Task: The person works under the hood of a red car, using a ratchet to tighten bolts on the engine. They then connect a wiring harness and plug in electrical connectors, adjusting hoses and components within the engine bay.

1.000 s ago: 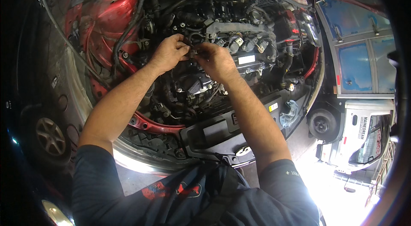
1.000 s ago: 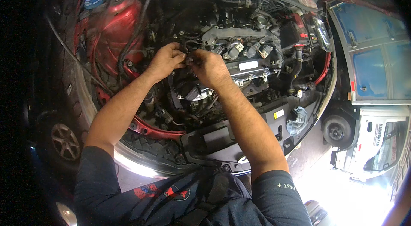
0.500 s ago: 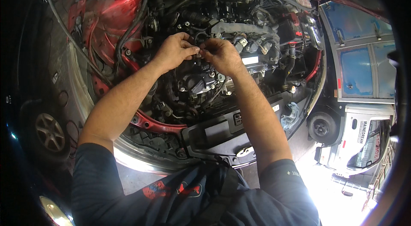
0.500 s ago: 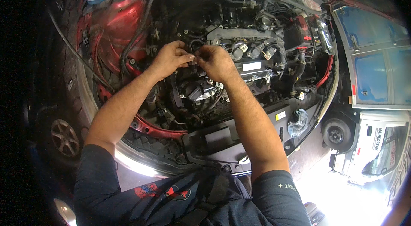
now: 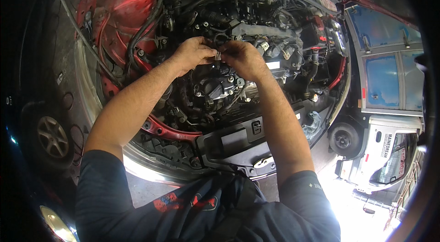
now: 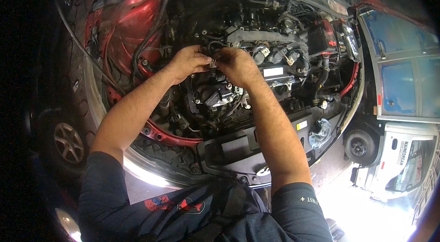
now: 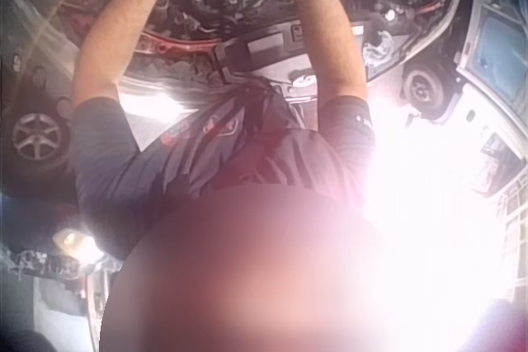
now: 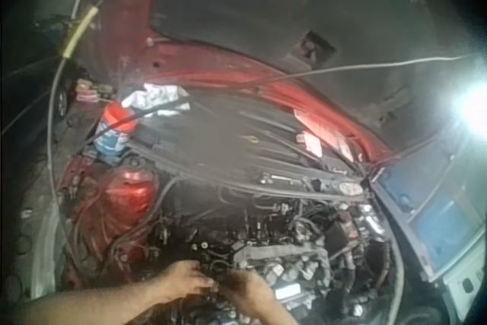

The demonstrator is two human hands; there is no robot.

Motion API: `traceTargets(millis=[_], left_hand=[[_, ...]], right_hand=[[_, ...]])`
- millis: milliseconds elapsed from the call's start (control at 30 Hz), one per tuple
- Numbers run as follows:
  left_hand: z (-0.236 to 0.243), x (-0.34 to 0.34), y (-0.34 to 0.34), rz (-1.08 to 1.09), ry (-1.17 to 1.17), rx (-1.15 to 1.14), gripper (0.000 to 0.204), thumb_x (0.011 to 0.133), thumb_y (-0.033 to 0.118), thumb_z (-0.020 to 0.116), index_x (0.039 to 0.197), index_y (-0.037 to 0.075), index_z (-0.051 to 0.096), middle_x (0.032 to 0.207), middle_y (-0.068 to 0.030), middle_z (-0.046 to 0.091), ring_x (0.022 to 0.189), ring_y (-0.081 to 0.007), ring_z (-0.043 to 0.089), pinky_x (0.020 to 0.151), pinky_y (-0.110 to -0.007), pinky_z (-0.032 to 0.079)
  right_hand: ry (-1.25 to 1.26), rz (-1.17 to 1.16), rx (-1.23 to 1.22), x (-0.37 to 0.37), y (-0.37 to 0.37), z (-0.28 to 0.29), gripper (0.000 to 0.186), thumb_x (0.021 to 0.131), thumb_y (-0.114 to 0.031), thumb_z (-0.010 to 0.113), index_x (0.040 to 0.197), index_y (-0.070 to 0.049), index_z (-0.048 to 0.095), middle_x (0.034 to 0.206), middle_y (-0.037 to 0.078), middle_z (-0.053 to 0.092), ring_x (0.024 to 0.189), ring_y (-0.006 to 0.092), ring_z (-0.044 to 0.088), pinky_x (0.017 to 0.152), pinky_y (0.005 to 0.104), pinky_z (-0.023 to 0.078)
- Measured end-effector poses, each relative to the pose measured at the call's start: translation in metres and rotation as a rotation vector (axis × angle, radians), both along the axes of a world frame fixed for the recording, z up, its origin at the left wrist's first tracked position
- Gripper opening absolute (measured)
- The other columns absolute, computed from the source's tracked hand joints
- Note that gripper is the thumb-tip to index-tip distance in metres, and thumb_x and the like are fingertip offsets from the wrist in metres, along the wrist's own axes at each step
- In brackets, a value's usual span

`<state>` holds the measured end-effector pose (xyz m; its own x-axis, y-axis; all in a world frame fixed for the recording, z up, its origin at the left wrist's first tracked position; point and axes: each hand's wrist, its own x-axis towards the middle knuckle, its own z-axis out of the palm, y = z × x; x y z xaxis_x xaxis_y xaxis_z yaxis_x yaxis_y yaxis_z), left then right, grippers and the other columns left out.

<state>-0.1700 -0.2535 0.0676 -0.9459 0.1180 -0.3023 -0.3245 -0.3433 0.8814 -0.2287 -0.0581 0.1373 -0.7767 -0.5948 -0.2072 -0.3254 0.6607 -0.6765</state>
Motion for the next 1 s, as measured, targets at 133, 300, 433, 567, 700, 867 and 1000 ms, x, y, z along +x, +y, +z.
traceTargets(millis=[133,300,433,567,700,867,1000], left_hand=[[0.003,-0.002,-0.003,-0.049,-0.051,-0.040,0.032,0.096,0.012,0.068,0.123,0.000,0.057,0.110,-0.0082,0.067,0.105,-0.0183,0.067,0.096,-0.035,0.055],[0.009,0.002,0.003,-0.040,-0.014,-0.177,0.033,0.093,0.017,0.073,0.118,-0.002,0.062,0.109,-0.0101,0.070,0.101,-0.0174,0.069,0.089,-0.033,0.058],[0.012,-0.002,-0.004,-0.114,-0.035,-0.267,0.035,0.092,0.020,0.074,0.118,-0.001,0.064,0.110,-0.0083,0.070,0.102,-0.0160,0.068,0.090,-0.033,0.057],[0.008,-0.007,-0.015,-0.206,-0.037,-0.214,0.038,0.096,0.017,0.071,0.125,-0.003,0.058,0.112,-0.0085,0.069,0.105,-0.0157,0.066,0.091,-0.033,0.056],[0.000,-0.008,-0.017,-0.241,-0.011,-0.070,0.034,0.096,0.015,0.070,0.124,0.000,0.060,0.114,-0.0075,0.069,0.107,-0.0159,0.066,0.093,-0.033,0.055],[-0.004,-0.009,-0.020,-0.249,-0.015,-0.059,0.033,0.096,0.015,0.071,0.124,0.001,0.061,0.113,-0.0068,0.071,0.106,-0.0154,0.066,0.094,-0.032,0.054],[0.000,-0.007,-0.013,-0.211,0.001,-0.153,0.041,0.093,0.021,0.076,0.125,0.001,0.060,0.111,-0.0056,0.071,0.101,-0.0134,0.066,0.089,-0.029,0.054]], right_hand=[[0.006,0.015,0.002,0.003,-0.002,0.005,0.028,0.090,-0.017,0.071,0.115,-0.005,0.073,0.109,0.017,0.074,0.104,0.0293,0.072,0.093,0.0382,0.056],[0.008,0.017,0.035,0.003,-0.002,0.009,0.028,0.092,-0.017,0.071,0.117,-0.004,0.072,0.110,0.017,0.074,0.106,0.0284,0.072,0.093,0.0374,0.056],[-0.022,0.020,0.048,0.003,-0.004,0.009,0.030,0.093,-0.018,0.070,0.119,-0.004,0.071,0.113,0.017,0.073,0.107,0.0282,0.071,0.094,0.0375,0.056],[-0.021,0.012,0.021,0.005,-0.006,0.009,0.029,0.094,-0.018,0.069,0.120,-0.005,0.071,0.114,0.017,0.073,0.108,0.0276,0.071,0.095,0.0382,0.055],[0.001,0.037,0.021,0.005,-0.003,0.011,0.028,0.095,-0.014,0.066,0.121,-0.006,0.071,0.113,0.016,0.074,0.107,0.0271,0.071,0.095,0.0376,0.055],[-0.168,0.000,-0.080,0.001,0.008,0.013,0.028,0.095,-0.011,0.064,0.122,-0.007,0.071,0.113,0.014,0.074,0.106,0.0268,0.071,0.096,0.0370,0.054],[-0.094,-0.004,-0.085,0.003,0.013,0.006,0.030,0.096,-0.005,0.061,0.125,-0.004,0.069,0.109,0.011,0.074,0.098,0.0179,0.070,0.088,0.0326,0.056]])
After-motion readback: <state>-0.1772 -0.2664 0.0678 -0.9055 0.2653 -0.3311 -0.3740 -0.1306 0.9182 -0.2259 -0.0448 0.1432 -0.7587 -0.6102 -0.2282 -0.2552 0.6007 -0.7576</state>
